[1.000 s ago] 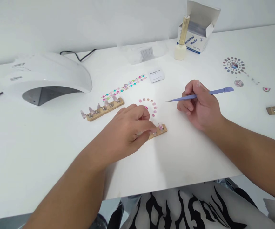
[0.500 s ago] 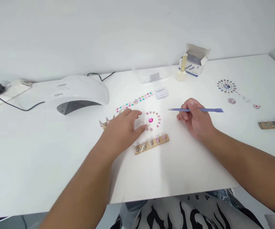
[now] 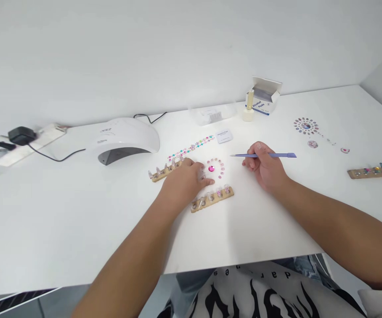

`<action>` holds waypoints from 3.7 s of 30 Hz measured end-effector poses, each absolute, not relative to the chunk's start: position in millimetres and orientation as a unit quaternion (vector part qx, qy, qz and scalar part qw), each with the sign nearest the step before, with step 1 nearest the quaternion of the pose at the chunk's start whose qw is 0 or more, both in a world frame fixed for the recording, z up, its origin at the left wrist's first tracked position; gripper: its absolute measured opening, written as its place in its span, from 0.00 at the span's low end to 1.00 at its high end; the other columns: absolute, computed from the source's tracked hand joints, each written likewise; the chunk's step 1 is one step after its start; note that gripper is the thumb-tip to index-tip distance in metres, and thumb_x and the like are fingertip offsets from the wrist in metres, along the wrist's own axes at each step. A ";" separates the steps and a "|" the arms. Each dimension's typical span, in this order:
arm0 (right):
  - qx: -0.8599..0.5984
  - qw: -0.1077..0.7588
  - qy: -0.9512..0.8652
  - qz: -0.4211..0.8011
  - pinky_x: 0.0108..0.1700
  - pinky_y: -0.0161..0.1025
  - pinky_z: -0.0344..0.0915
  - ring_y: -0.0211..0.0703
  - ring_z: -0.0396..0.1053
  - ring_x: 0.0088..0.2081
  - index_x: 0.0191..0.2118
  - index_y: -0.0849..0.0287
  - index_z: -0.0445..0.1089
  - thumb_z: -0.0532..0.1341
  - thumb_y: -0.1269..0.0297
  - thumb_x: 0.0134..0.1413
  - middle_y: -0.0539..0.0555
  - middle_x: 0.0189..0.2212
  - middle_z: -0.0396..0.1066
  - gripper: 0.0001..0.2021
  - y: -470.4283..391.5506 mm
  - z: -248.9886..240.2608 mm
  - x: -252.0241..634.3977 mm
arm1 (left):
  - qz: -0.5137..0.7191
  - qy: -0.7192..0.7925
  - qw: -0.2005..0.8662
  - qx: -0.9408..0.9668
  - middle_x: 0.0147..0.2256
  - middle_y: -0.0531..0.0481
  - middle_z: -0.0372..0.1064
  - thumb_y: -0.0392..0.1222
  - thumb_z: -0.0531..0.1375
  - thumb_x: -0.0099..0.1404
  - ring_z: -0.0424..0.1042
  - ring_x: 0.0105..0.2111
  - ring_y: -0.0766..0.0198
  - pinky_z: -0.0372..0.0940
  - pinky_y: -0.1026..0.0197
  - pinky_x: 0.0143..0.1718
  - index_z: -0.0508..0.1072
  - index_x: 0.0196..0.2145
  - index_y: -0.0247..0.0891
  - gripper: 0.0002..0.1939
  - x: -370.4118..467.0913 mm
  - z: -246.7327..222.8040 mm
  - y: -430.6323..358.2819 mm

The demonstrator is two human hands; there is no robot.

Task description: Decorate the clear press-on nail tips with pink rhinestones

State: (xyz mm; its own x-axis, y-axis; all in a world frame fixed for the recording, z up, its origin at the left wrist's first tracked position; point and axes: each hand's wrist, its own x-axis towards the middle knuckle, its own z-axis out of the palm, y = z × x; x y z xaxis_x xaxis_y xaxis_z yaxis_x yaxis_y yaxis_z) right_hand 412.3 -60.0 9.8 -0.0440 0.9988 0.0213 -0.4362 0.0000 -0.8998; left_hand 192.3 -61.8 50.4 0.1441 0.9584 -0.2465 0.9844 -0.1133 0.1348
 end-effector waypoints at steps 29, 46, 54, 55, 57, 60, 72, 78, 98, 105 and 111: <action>-0.204 0.525 -0.506 0.653 0.40 0.42 0.65 0.37 0.69 0.28 0.31 0.58 0.67 0.60 0.49 0.59 0.45 0.18 0.66 0.16 -71.2 8.5 401.9 | 0.239 0.576 0.429 0.653 0.24 0.57 0.60 0.48 0.61 0.57 0.57 0.22 0.70 0.53 0.65 0.23 0.69 0.31 0.39 0.11 187.9 42.0 -52.5; -0.224 0.581 -0.514 0.591 0.53 0.49 0.64 0.41 0.73 0.37 0.37 0.54 0.73 0.59 0.49 0.60 0.48 0.26 0.74 0.14 -80.4 9.6 398.5 | 0.397 0.439 0.538 0.601 0.30 0.51 0.67 0.46 0.68 0.54 0.65 0.29 0.66 0.64 0.62 0.32 0.75 0.33 0.39 0.11 194.0 40.4 -55.9; -0.201 0.586 -0.550 0.560 0.54 0.51 0.64 0.42 0.71 0.38 0.38 0.52 0.74 0.57 0.51 0.63 0.49 0.26 0.73 0.13 -82.6 9.1 402.1 | 0.421 0.457 0.512 0.593 0.27 0.53 0.66 0.38 0.65 0.54 0.64 0.29 0.67 0.62 0.64 0.29 0.79 0.32 0.41 0.06 192.1 45.4 -62.9; -0.196 0.583 -0.563 0.552 0.53 0.52 0.64 0.42 0.71 0.38 0.39 0.52 0.74 0.56 0.52 0.63 0.50 0.27 0.73 0.13 -83.2 9.3 403.1 | 0.419 0.455 0.507 0.600 0.27 0.53 0.66 0.37 0.64 0.54 0.63 0.28 0.67 0.62 0.64 0.28 0.79 0.32 0.41 0.06 191.7 47.0 -64.1; -0.186 0.581 -0.598 0.521 0.54 0.52 0.65 0.41 0.70 0.37 0.40 0.52 0.73 0.55 0.53 0.64 0.50 0.28 0.72 0.13 -84.6 10.4 404.2 | 0.413 0.450 0.496 0.617 0.27 0.52 0.66 0.36 0.63 0.54 0.63 0.28 0.67 0.61 0.64 0.27 0.79 0.31 0.41 0.06 191.0 50.4 -66.7; -0.177 0.578 -0.655 0.454 0.53 0.52 0.66 0.41 0.69 0.37 0.40 0.53 0.72 0.54 0.54 0.65 0.51 0.29 0.72 0.13 -86.6 14.1 404.0 | 0.409 0.435 0.471 0.650 0.26 0.52 0.67 0.37 0.62 0.57 0.63 0.27 0.67 0.61 0.63 0.28 0.79 0.32 0.41 0.06 189.8 53.7 -69.9; -0.215 0.600 -0.695 0.332 0.57 0.55 0.56 0.45 0.70 0.37 0.36 0.52 0.72 0.53 0.53 0.65 0.51 0.27 0.72 0.14 -83.3 17.5 406.1 | 0.486 0.421 0.158 0.750 0.35 0.50 0.72 0.38 0.61 0.63 0.70 0.36 0.61 0.67 0.56 0.38 0.77 0.34 0.45 0.04 174.6 59.4 -68.7; -0.146 0.606 -0.674 0.396 0.53 0.56 0.63 0.44 0.69 0.30 0.40 0.50 0.73 0.51 0.50 0.65 0.51 0.25 0.73 0.16 -99.8 36.3 415.3 | 0.465 0.389 0.357 0.711 0.25 0.54 0.73 0.41 0.66 0.60 0.69 0.23 0.67 0.66 0.60 0.24 0.79 0.33 0.47 0.02 168.7 77.0 -86.1; -0.119 0.586 -0.739 0.310 0.29 0.43 0.67 0.42 0.63 0.26 0.41 0.61 0.72 0.54 0.61 0.64 0.53 0.22 0.65 0.12 -108.7 34.2 406.9 | 0.300 0.418 0.469 0.718 0.22 0.51 0.70 0.43 0.62 0.62 0.65 0.20 0.68 0.62 0.66 0.20 0.77 0.31 0.38 0.07 193.1 73.2 -97.6; -0.137 0.587 -0.734 0.313 0.28 0.43 0.67 0.41 0.62 0.25 0.40 0.61 0.72 0.54 0.61 0.64 0.54 0.22 0.65 0.12 -109.2 34.7 405.6 | 0.314 0.390 0.435 0.749 0.23 0.52 0.70 0.39 0.60 0.63 0.66 0.21 0.68 0.62 0.65 0.22 0.75 0.31 0.40 0.05 195.4 75.0 -99.7; -0.147 0.588 -0.724 0.328 0.29 0.43 0.68 0.41 0.64 0.26 0.39 0.61 0.72 0.54 0.61 0.64 0.55 0.24 0.67 0.12 -109.7 32.4 406.3 | 0.319 0.381 0.408 0.766 0.24 0.52 0.71 0.38 0.59 0.64 0.66 0.21 0.68 0.61 0.64 0.22 0.74 0.32 0.40 0.04 196.4 74.8 -99.3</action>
State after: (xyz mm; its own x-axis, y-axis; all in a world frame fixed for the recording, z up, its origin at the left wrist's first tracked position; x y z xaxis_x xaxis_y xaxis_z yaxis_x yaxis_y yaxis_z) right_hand 406.3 -109.7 32.4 -0.2644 0.5992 0.7557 -0.1732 0.7413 -0.6484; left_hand 196.4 -99.3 74.8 0.5049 0.8445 0.1784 0.3237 -0.3769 0.8679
